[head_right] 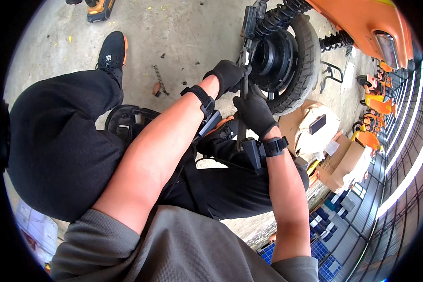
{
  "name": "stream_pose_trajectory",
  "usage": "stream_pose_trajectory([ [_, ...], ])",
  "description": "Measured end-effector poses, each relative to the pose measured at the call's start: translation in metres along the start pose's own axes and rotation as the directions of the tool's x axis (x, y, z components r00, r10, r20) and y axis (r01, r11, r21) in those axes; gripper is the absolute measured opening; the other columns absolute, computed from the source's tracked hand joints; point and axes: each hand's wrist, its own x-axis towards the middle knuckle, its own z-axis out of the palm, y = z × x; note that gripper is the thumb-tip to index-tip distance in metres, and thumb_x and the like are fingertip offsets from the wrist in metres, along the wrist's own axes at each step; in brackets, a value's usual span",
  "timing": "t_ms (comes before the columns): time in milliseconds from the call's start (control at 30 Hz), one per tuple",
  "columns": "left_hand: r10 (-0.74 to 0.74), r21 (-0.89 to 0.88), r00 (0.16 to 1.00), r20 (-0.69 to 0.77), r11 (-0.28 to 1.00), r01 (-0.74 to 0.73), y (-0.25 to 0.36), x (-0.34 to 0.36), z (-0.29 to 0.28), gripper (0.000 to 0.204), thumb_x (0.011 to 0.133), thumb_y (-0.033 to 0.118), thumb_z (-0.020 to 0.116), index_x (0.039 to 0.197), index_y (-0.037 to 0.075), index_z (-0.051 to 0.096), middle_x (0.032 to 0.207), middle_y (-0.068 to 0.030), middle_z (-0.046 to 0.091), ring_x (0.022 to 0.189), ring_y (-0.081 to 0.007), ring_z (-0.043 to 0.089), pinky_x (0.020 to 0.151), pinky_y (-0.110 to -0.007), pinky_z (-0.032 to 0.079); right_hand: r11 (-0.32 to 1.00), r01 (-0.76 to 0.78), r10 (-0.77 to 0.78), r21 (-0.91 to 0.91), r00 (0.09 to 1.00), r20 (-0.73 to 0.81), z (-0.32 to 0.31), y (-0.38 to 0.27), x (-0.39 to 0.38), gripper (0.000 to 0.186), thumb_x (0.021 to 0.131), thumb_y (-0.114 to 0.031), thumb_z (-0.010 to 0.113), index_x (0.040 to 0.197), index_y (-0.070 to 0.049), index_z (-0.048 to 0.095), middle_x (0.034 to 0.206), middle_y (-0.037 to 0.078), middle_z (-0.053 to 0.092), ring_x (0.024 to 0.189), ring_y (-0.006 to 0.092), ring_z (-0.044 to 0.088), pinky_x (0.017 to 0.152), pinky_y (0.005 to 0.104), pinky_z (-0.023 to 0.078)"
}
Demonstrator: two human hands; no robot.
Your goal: The person uses an adjustable wrench to tighten or loosen bolts on the rear wheel motor assembly of an electric scooter while sitting on the floor. They use their hands to hold the wheel and position the wrench repeatedly on the axle bolts.
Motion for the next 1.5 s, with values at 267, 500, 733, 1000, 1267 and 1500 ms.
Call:
stream_pose_trajectory([
  [267,0.041,0.156,0.993,-0.106,0.987,-0.024,-0.002,0.008,0.004,0.04,0.083,0.038,0.066,0.08,-0.002,0.068,0.067,-0.0139,0.066,0.059,-0.0237,0.063,0.057,-0.037,0.049,0.91,0.304,-0.335,-0.281,0.939,-0.071,0.019,0.038,0.022,0.013,0.082,-0.016,0.06,0.082,-0.003,0.059,0.068,0.013,0.059,0.061,0.027,0.063,0.058,0.0387,0.05],
  [500,0.075,0.262,0.982,-0.172,0.965,-0.028,-0.02,0.022,0.004,0.039,0.084,0.037,0.064,0.092,-0.001,0.068,0.076,-0.0159,0.067,0.07,-0.0246,0.063,0.068,-0.038,0.048,0.992,-0.008,0.005,-0.129,1.0,-0.029,0.059,0.056,0.049,0.022,0.084,-0.025,0.056,0.078,-0.005,0.061,0.076,0.016,0.064,0.071,0.0316,0.065,0.065,0.0412,0.051],
  [733,0.138,0.498,0.959,-0.246,0.867,0.003,-0.035,0.024,0.008,0.038,0.08,0.035,0.061,0.1,0.003,0.065,0.105,-0.0224,0.064,0.102,-0.0379,0.06,0.088,-0.042,0.048,0.996,0.082,-0.085,-0.024,0.989,-0.121,0.136,0.155,0.147,0.024,0.083,-0.027,0.059,0.096,-0.009,0.067,0.095,0.014,0.069,0.089,0.0301,0.066,0.077,0.0386,0.052],
  [1000,0.164,0.447,0.934,-0.317,0.894,-0.005,-0.053,0.033,-0.014,0.061,0.076,0.041,0.065,0.121,0.001,0.056,0.116,-0.0225,0.061,0.111,-0.0337,0.058,0.094,-0.04,0.046,0.814,0.321,-0.363,-0.484,0.932,0.007,0.142,0.133,0.156,0.032,0.069,-0.027,0.075,0.097,-0.012,0.069,0.103,0.01,0.068,0.098,0.0269,0.064,0.083,0.0393,0.051],
  [1267,-0.003,0.482,0.956,-0.292,0.863,0.15,-0.057,0.017,-0.037,0.041,0.074,0.038,0.066,0.087,-0.001,0.069,0.08,-0.0178,0.068,0.077,-0.0307,0.067,0.071,-0.04,0.051,0.789,0.41,-0.332,-0.457,0.911,0.245,0.146,0.071,0.09,0.018,0.079,-0.026,0.061,0.08,-0.009,0.066,0.076,0.018,0.065,0.078,0.0361,0.065,0.066,0.045,0.051],
  [1500,-0.016,0.175,0.991,-0.131,0.984,0.039,-0.035,0.017,-0.019,0.043,0.077,0.04,0.066,0.085,-0.002,0.07,0.076,-0.0165,0.069,0.072,-0.0261,0.069,0.064,-0.037,0.053,0.823,0.355,-0.348,-0.444,0.932,0.101,0.044,0.019,0.022,0.016,0.072,-0.019,0.069,0.076,-0.007,0.059,0.072,0.02,0.059,0.069,0.0401,0.06,0.06,0.0484,0.047],
])
